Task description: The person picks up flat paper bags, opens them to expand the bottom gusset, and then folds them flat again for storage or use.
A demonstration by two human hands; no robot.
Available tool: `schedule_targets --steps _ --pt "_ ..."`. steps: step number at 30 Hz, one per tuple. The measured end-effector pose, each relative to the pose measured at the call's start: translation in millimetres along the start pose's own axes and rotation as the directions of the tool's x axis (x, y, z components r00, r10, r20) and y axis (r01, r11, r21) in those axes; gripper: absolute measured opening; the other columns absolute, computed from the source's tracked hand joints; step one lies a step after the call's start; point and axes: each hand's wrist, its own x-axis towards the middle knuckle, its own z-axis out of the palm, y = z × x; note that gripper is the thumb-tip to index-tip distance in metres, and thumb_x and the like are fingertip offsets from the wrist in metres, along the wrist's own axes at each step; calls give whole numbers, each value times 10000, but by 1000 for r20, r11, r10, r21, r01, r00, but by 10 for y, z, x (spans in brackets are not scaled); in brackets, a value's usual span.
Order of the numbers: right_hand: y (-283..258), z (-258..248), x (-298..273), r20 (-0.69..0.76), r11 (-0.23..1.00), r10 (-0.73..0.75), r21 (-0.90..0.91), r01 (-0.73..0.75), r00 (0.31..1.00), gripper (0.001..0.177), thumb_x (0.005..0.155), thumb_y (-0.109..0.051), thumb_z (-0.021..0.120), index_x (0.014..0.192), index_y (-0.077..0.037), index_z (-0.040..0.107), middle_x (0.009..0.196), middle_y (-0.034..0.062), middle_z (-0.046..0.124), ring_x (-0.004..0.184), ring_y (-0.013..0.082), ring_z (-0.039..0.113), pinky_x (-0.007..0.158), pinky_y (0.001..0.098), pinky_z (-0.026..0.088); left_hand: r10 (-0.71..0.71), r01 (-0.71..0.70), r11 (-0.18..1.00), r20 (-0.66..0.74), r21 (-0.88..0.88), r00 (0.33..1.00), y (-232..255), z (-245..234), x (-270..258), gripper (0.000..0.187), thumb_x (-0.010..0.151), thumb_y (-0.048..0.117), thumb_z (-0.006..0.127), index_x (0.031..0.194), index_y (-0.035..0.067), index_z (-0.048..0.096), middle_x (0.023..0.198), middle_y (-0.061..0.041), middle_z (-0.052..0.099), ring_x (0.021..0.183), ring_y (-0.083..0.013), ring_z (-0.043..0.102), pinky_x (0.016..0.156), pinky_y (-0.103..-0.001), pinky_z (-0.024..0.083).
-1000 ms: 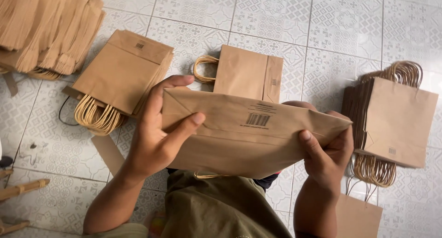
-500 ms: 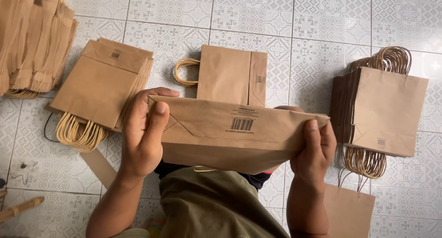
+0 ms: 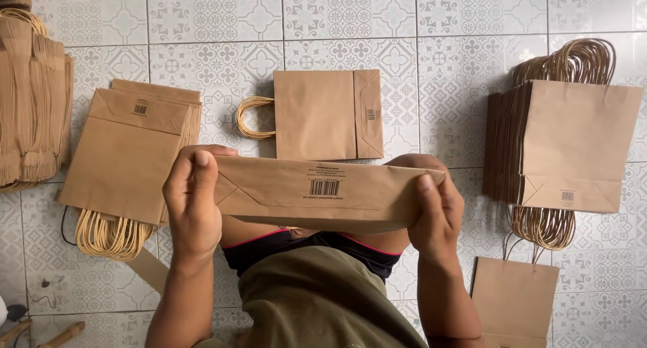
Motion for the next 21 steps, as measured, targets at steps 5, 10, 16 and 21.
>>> schedule_targets --steps 5,10,16,21 --pt "283 -117 14 -69 997 36 67 -32 997 367 1090 -233 393 1047 42 633 714 134 594 633 163 595 609 325 572 -18 18 999 -4 -51 1000 -98 30 79 318 1126 216 435 1006 12 647 986 -131 693 1003 -188 622 1034 -343 442" --pt "-21 -7 60 11 992 125 -21 -124 992 467 1079 -284 308 1066 35 649 1050 170 697 859 144 554 827 235 426 23 -13 992 73 -126 997 -144 -27 132 320 1102 242 456 1015 2 649 993 -144 694 1012 -199 630 1025 -360 459" --pt "611 -376 69 -70 951 180 267 -156 981 355 1115 -251 451 870 -15 551 658 201 626 518 239 681 469 393 616 -33 160 938 379 -307 925 -573 -241 33 81 889 78 730 931 12 750 887 -43 728 885 -107 614 868 -368 551" --pt "402 -122 59 270 993 73 -114 -44 960 151 841 -33 783 926 43 685 725 142 598 690 164 600 634 349 558 -514 452 706 45 -545 857 -350 -289 230 359 846 317 807 1103 99 683 916 -23 721 878 -162 739 852 -370 630"
